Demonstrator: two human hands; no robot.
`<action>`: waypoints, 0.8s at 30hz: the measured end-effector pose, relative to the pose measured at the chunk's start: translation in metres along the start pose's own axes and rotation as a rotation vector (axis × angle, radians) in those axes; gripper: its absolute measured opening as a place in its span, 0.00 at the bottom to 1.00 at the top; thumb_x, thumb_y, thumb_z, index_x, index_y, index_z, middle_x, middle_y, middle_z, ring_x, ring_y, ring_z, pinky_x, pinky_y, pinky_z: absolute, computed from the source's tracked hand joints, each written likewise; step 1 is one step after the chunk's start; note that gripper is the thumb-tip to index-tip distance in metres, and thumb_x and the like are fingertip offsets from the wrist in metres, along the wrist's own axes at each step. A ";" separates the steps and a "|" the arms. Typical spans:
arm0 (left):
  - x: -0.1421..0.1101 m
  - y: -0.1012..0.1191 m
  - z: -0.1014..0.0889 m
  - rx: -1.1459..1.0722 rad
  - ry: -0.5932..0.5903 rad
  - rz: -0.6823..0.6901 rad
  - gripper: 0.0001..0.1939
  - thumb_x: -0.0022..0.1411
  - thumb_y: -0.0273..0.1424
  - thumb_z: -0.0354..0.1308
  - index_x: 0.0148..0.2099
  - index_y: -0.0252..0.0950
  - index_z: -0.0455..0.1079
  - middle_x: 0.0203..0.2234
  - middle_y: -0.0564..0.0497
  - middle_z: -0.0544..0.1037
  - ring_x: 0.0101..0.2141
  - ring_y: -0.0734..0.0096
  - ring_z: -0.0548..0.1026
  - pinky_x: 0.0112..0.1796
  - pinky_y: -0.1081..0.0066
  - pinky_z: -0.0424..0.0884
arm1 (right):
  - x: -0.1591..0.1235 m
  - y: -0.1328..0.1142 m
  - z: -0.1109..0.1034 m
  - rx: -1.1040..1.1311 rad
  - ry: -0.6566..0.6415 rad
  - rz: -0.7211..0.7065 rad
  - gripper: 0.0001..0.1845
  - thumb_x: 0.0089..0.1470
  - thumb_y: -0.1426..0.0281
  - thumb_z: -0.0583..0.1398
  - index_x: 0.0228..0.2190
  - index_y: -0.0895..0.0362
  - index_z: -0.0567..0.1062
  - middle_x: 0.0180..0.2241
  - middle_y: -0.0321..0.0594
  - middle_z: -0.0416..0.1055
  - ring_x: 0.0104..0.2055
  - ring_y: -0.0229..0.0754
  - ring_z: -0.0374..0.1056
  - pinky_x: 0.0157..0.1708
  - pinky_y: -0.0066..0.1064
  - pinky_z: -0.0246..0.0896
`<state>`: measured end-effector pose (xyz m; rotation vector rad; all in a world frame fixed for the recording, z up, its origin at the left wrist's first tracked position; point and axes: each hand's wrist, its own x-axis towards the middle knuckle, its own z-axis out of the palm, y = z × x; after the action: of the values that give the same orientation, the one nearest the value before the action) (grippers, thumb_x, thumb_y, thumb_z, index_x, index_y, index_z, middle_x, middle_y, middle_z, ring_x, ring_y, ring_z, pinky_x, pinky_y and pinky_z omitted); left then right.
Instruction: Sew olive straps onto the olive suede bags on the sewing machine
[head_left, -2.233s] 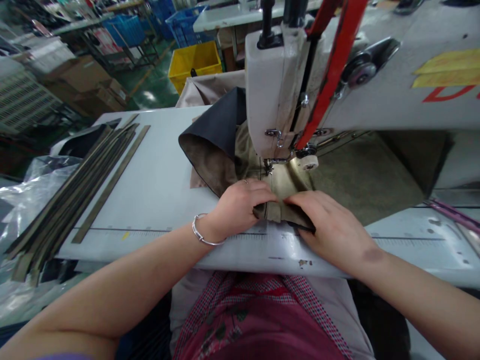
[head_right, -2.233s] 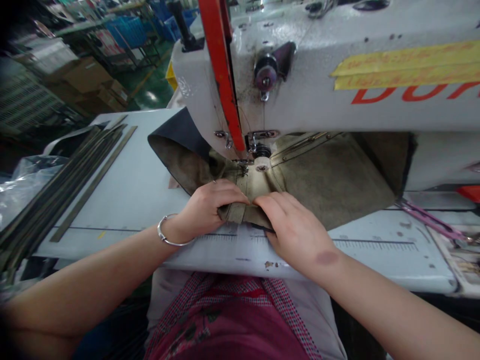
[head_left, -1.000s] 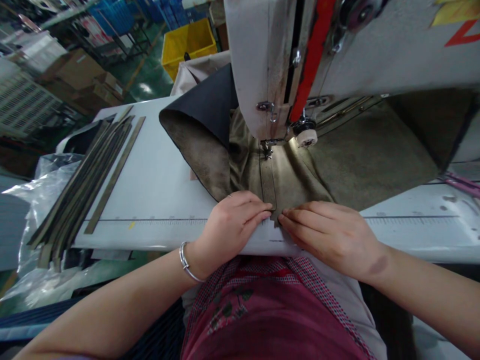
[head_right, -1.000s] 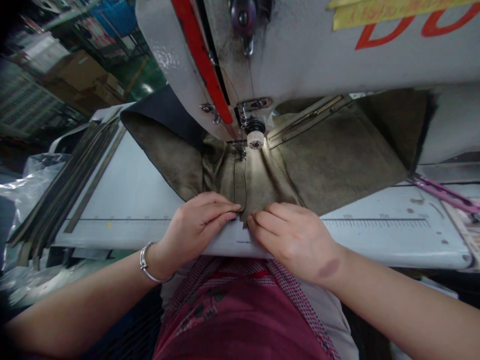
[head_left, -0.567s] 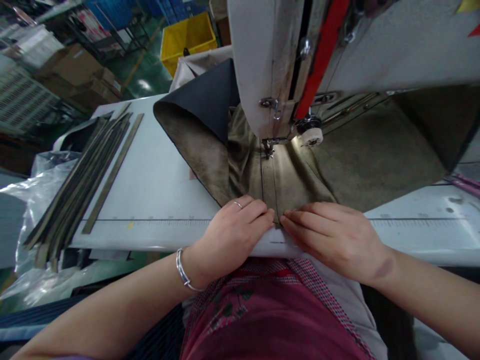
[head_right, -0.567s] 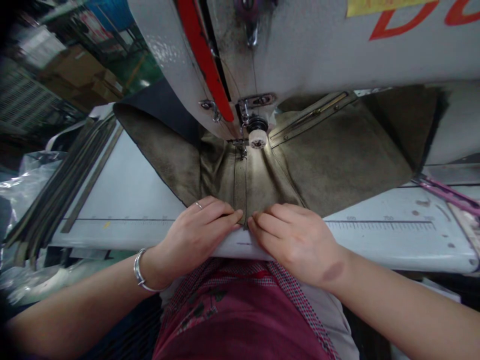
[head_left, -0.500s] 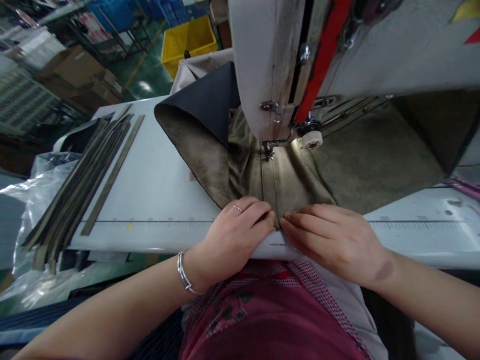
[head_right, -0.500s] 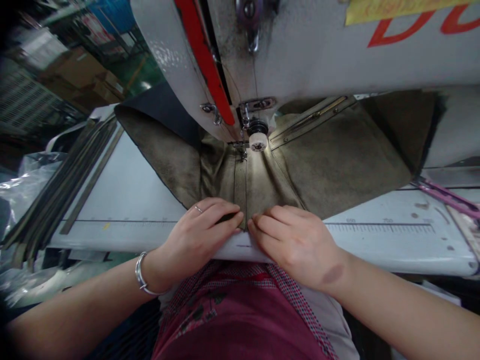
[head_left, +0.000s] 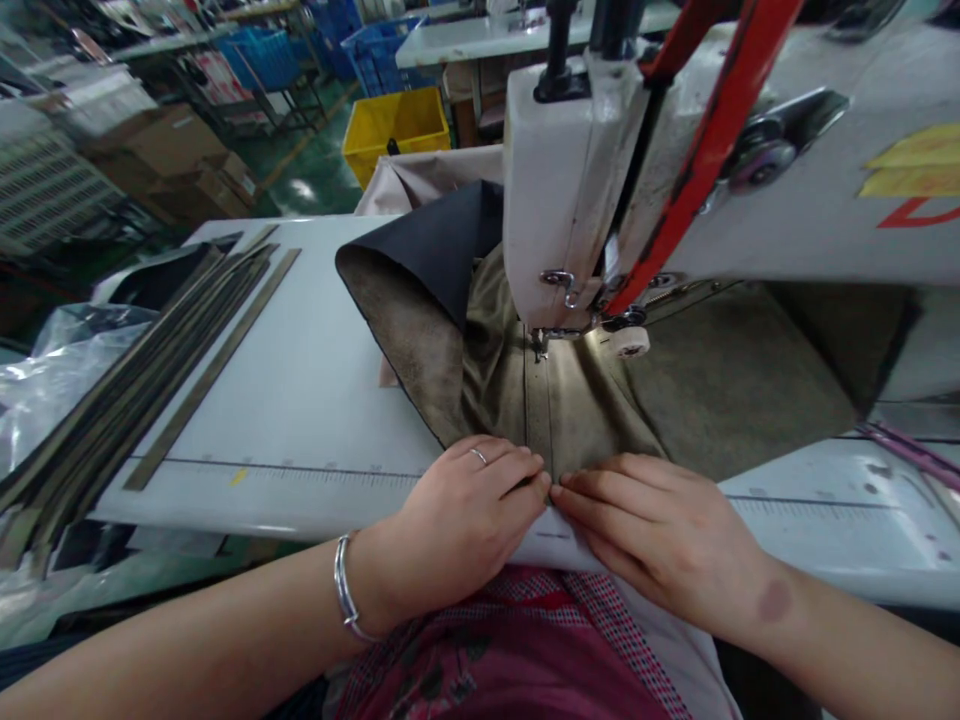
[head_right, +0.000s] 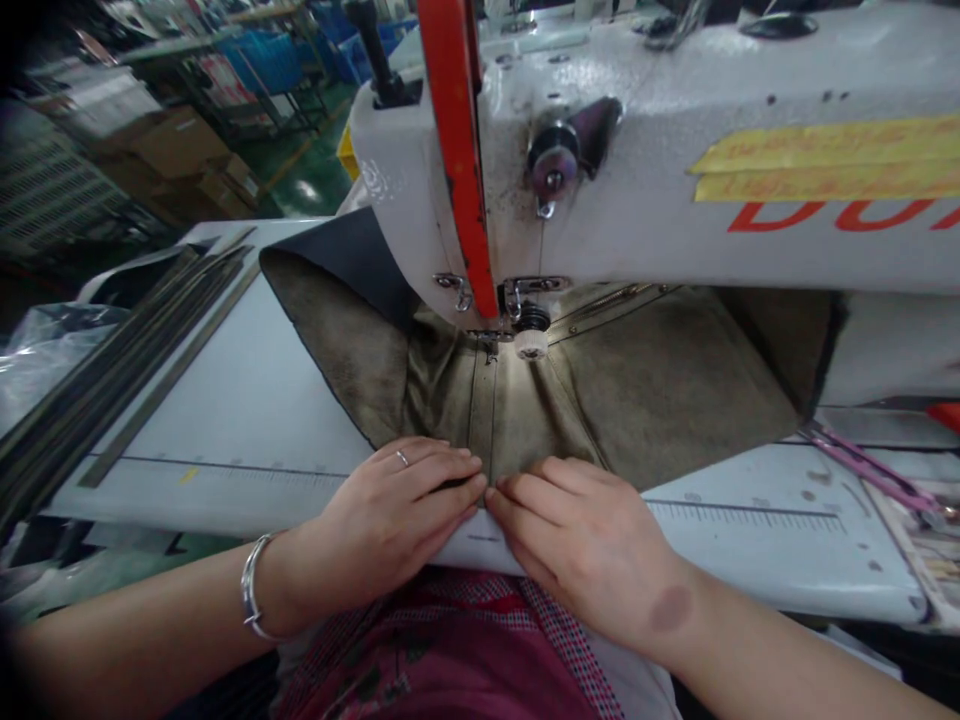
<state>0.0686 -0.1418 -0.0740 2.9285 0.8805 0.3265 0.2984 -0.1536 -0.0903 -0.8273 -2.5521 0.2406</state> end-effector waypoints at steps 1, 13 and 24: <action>0.001 -0.002 0.000 -0.004 -0.005 0.000 0.11 0.66 0.28 0.52 0.49 0.33 0.70 0.45 0.47 0.76 0.45 0.64 0.73 0.48 0.61 0.73 | 0.001 0.001 0.000 -0.004 -0.008 -0.001 0.13 0.60 0.73 0.56 0.45 0.60 0.75 0.38 0.43 0.75 0.40 0.42 0.68 0.39 0.36 0.67; 0.021 -0.029 0.004 0.079 0.031 0.009 0.10 0.67 0.28 0.51 0.48 0.34 0.71 0.44 0.46 0.76 0.45 0.64 0.73 0.46 0.63 0.74 | 0.016 0.027 -0.002 -0.083 -0.095 0.025 0.15 0.61 0.69 0.55 0.48 0.58 0.74 0.38 0.44 0.73 0.42 0.44 0.68 0.41 0.39 0.67; 0.044 -0.055 0.007 0.040 0.122 -0.046 0.10 0.68 0.31 0.52 0.42 0.36 0.75 0.39 0.49 0.77 0.41 0.67 0.74 0.44 0.66 0.73 | 0.036 0.052 -0.006 -0.111 -0.090 0.033 0.16 0.61 0.68 0.56 0.49 0.57 0.74 0.40 0.42 0.73 0.43 0.45 0.65 0.42 0.39 0.65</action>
<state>0.0760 -0.0721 -0.0796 2.9466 0.9787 0.4941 0.3018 -0.0898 -0.0875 -0.9201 -2.6570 0.1510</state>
